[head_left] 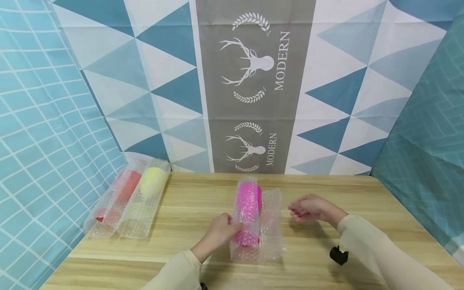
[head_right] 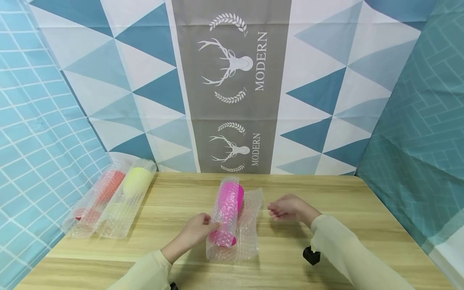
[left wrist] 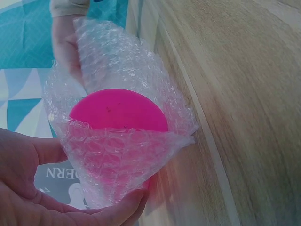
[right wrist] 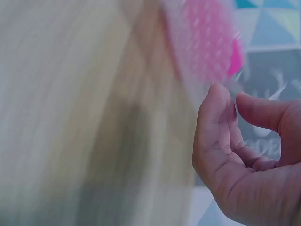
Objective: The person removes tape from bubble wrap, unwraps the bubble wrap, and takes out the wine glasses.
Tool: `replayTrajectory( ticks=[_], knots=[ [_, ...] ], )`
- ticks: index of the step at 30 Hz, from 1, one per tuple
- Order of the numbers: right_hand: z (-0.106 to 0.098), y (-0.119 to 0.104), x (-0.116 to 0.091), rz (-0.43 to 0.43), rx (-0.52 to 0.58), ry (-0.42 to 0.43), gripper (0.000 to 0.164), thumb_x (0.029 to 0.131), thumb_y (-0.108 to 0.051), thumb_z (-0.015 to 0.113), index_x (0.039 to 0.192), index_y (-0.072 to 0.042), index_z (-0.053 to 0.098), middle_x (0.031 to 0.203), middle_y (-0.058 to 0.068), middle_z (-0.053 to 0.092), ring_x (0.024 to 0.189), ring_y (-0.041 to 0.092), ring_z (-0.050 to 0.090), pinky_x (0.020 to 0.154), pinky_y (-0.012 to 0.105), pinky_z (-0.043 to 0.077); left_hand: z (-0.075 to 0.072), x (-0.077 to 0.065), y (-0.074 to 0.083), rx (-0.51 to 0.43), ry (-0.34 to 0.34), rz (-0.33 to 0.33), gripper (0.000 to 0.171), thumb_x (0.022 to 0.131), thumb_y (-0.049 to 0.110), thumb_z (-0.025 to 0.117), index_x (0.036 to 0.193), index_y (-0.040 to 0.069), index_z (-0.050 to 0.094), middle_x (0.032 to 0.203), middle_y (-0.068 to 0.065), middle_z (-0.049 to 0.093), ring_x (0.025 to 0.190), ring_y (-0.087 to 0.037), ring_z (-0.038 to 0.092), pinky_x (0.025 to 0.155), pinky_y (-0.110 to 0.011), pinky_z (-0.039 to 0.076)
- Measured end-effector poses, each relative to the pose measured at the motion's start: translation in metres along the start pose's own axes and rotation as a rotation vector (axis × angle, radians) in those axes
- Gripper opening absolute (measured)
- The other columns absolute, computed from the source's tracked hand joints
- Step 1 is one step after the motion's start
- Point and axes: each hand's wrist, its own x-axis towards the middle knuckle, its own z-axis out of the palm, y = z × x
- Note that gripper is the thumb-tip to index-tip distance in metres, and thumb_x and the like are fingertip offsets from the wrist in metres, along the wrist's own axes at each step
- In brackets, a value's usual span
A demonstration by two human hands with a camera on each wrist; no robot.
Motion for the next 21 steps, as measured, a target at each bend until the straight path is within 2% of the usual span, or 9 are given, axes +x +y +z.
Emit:
replayTrajectory(
  ticks=[3, 8, 11, 16, 18, 21],
  knots=[
    [0.008, -0.016, -0.007, -0.049, -0.048, -0.024, 0.034, 0.097, -0.016, 0.054, 0.112, 0.014, 0.055, 0.080, 0.001, 0.066, 0.069, 0.005, 0.063, 0.071, 0.022, 0.059, 0.001, -0.001, 0.000, -0.001, 0.000, -0.001, 0.042, 0.084, 0.026, 0.065, 0.101, -0.011, 0.055, 0.078, -0.010, 0.056, 0.068, -0.019, 0.051, 0.056, -0.026, 0.045],
    [0.030, -0.044, -0.022, -0.164, -0.234, -0.016, 0.031, 0.093, -0.017, 0.062, 0.107, 0.010, 0.061, 0.085, 0.007, 0.066, 0.074, 0.009, 0.063, 0.076, 0.031, 0.061, 0.001, -0.001, 0.002, -0.012, 0.003, 0.002, 0.043, 0.084, 0.026, 0.065, 0.103, -0.012, 0.055, 0.077, -0.010, 0.056, 0.067, -0.018, 0.051, 0.055, -0.026, 0.045],
    [0.044, -0.053, -0.028, -0.242, -0.324, -0.027, 0.026, 0.088, -0.014, 0.066, 0.104, 0.007, 0.064, 0.086, 0.010, 0.068, 0.076, 0.011, 0.065, 0.076, 0.034, 0.061, 0.000, -0.001, 0.002, -0.015, 0.005, 0.006, 0.043, 0.084, 0.026, 0.065, 0.103, -0.012, 0.055, 0.078, -0.011, 0.056, 0.068, -0.018, 0.052, 0.056, -0.026, 0.045],
    [0.063, -0.053, -0.032, -0.384, -0.474, -0.051, 0.027, 0.073, -0.003, 0.074, 0.097, 0.007, 0.065, 0.086, 0.014, 0.069, 0.076, 0.010, 0.063, 0.070, 0.021, 0.057, 0.000, -0.001, 0.002, -0.017, 0.009, 0.011, 0.044, 0.083, 0.025, 0.065, 0.103, -0.012, 0.056, 0.079, -0.011, 0.058, 0.068, -0.018, 0.053, 0.056, -0.026, 0.046],
    [0.067, -0.052, -0.034, -0.401, -0.536, -0.041, 0.029, 0.069, -0.001, 0.078, 0.094, 0.005, 0.065, 0.085, 0.014, 0.069, 0.075, 0.009, 0.062, 0.068, 0.017, 0.054, 0.000, -0.002, 0.002, -0.019, 0.008, 0.013, 0.044, 0.083, 0.025, 0.065, 0.104, -0.012, 0.056, 0.079, -0.011, 0.058, 0.068, -0.018, 0.052, 0.056, -0.026, 0.046],
    [0.069, -0.049, -0.034, -0.392, -0.595, -0.024, 0.032, 0.066, -0.001, 0.081, 0.092, 0.004, 0.065, 0.084, 0.014, 0.068, 0.074, 0.011, 0.063, 0.067, 0.017, 0.053, 0.000, -0.002, 0.002, -0.023, 0.004, 0.009, 0.046, 0.083, 0.025, 0.064, 0.106, -0.013, 0.055, 0.079, -0.011, 0.058, 0.068, -0.018, 0.052, 0.057, -0.026, 0.047]
  ],
)
